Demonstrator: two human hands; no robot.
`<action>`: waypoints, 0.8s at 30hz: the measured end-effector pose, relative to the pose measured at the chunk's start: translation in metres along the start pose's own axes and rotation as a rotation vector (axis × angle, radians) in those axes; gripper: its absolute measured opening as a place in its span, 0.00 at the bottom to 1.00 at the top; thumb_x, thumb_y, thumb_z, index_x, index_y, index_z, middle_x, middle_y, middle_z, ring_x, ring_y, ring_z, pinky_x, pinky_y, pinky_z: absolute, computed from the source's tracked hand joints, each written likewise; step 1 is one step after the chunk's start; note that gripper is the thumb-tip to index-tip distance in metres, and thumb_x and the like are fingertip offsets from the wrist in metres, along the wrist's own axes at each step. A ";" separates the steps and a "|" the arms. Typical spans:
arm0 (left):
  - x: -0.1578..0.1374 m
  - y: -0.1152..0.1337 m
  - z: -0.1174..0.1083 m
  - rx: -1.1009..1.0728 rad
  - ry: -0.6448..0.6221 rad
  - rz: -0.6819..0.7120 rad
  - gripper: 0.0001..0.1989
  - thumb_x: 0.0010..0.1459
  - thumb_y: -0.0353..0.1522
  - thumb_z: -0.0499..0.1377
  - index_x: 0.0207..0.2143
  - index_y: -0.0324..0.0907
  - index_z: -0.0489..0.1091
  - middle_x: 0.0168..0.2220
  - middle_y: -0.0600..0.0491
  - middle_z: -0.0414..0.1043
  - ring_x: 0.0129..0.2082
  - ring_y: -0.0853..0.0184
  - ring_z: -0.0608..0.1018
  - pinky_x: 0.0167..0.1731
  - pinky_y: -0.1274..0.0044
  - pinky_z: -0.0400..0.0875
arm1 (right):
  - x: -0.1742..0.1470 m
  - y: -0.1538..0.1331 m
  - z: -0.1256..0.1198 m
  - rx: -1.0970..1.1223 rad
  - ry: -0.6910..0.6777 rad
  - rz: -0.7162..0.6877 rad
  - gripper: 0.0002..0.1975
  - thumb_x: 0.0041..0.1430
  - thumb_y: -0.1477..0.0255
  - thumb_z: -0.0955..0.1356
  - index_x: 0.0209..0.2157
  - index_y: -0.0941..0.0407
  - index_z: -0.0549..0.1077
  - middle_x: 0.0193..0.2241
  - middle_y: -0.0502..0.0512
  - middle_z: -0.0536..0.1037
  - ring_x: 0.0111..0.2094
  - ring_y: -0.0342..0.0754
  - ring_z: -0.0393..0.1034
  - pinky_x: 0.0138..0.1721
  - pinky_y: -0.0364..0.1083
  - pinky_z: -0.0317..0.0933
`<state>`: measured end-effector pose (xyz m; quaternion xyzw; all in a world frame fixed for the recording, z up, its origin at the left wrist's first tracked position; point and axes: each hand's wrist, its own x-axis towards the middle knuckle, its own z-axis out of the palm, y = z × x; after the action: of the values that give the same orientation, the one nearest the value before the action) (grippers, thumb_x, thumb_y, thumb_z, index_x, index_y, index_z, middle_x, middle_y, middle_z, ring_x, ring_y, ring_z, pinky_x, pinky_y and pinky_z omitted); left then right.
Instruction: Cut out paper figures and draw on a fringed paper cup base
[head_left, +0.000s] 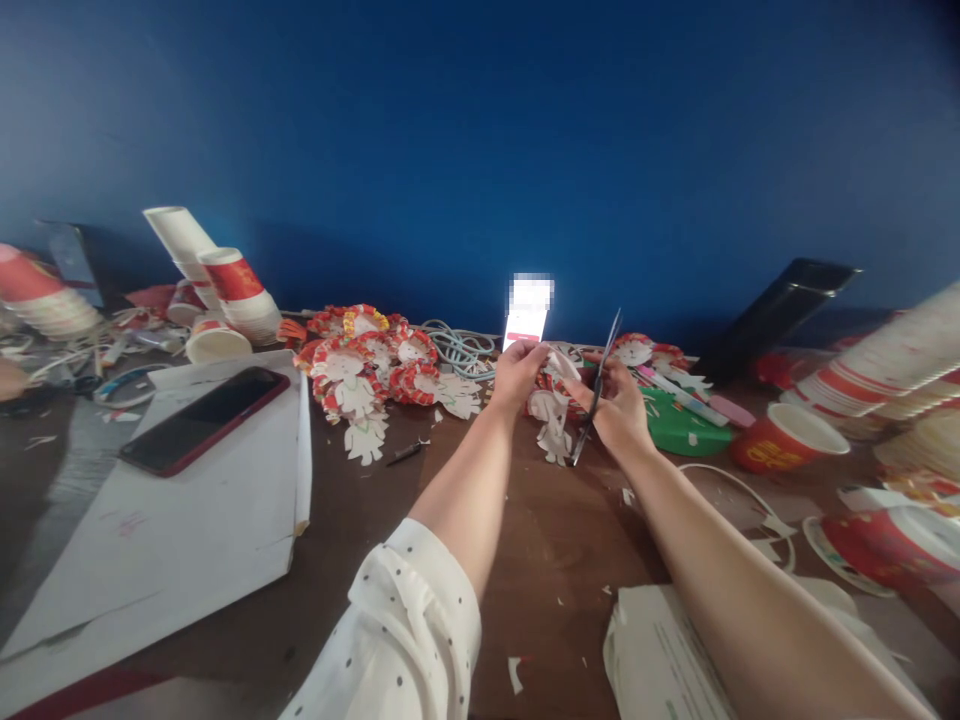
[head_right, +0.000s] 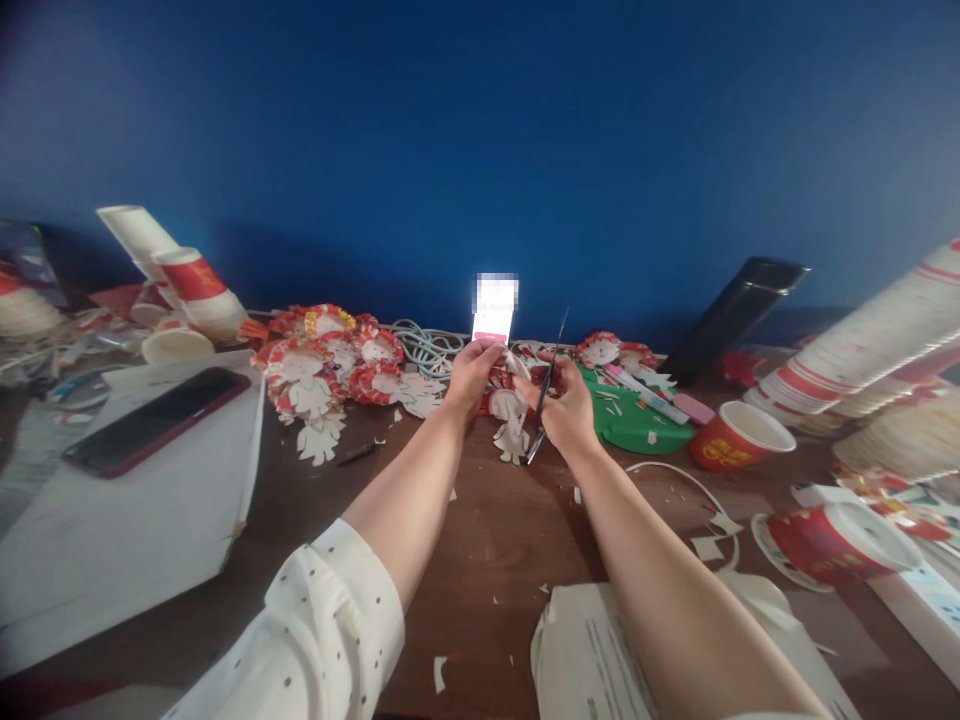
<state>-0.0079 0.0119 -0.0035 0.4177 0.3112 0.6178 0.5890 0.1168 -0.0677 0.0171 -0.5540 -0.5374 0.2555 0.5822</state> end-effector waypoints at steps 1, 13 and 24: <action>0.000 0.000 0.000 0.014 -0.004 -0.001 0.09 0.48 0.36 0.67 0.27 0.41 0.73 0.24 0.57 0.70 0.27 0.72 0.71 0.33 0.79 0.64 | 0.000 -0.001 0.000 -0.004 0.004 -0.009 0.32 0.42 0.56 0.76 0.48 0.56 0.71 0.37 0.56 0.78 0.35 0.49 0.72 0.33 0.46 0.66; -0.007 0.003 0.005 -0.018 -0.127 -0.066 0.18 0.49 0.47 0.67 0.29 0.40 0.73 0.23 0.57 0.69 0.23 0.75 0.69 0.27 0.80 0.63 | 0.001 0.004 0.006 0.187 0.210 0.186 0.17 0.43 0.63 0.73 0.35 0.55 0.71 0.24 0.47 0.73 0.23 0.44 0.66 0.23 0.43 0.59; -0.008 0.003 0.004 -0.061 -0.163 -0.166 0.10 0.48 0.33 0.68 0.28 0.38 0.70 0.23 0.54 0.72 0.23 0.73 0.73 0.29 0.79 0.66 | 0.002 0.009 0.011 0.269 0.191 0.122 0.25 0.41 0.61 0.75 0.41 0.56 0.72 0.31 0.51 0.78 0.31 0.47 0.73 0.34 0.46 0.65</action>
<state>-0.0060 0.0030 -0.0001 0.4212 0.2769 0.5403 0.6738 0.1105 -0.0597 0.0073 -0.5244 -0.4060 0.3061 0.6829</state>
